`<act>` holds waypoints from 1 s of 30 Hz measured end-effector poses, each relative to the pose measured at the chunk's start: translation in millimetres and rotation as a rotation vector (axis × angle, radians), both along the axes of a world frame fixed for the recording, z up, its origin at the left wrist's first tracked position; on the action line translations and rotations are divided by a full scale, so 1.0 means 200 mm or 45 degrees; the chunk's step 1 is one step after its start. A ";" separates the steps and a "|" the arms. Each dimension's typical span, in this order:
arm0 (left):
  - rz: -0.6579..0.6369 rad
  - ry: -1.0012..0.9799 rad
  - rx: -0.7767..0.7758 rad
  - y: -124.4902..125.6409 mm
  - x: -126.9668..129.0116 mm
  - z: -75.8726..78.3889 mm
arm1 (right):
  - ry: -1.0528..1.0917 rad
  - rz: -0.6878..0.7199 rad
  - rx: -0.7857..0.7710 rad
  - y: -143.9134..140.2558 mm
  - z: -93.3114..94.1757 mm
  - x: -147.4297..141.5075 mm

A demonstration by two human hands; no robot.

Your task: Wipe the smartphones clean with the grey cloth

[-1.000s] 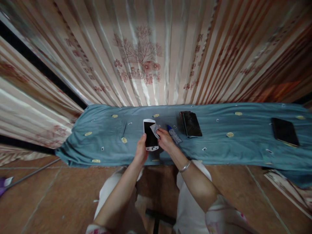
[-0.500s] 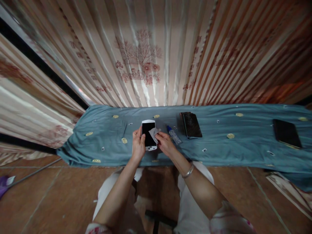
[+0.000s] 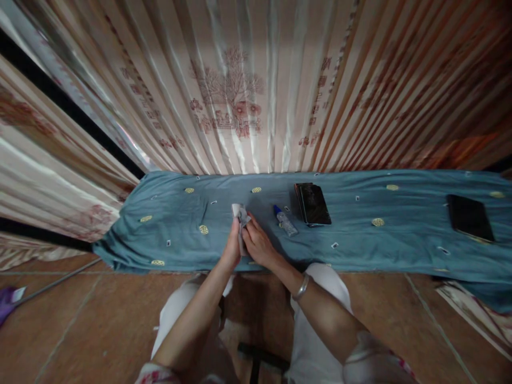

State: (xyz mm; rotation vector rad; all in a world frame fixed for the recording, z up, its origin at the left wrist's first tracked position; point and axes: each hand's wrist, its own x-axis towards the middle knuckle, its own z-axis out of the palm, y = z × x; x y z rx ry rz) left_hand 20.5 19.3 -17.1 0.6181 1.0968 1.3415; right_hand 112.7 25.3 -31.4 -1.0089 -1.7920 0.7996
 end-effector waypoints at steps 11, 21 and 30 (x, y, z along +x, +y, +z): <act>0.071 -0.331 -0.280 0.02 -0.08 0.12 | -0.309 0.041 0.528 -0.13 0.09 -0.03; 0.186 -0.144 -0.215 0.01 -0.03 0.00 | -0.323 0.115 0.623 -0.13 0.06 0.00; -0.080 0.131 -0.063 -0.09 0.02 0.01 | -0.256 -0.033 0.506 0.05 0.09 0.07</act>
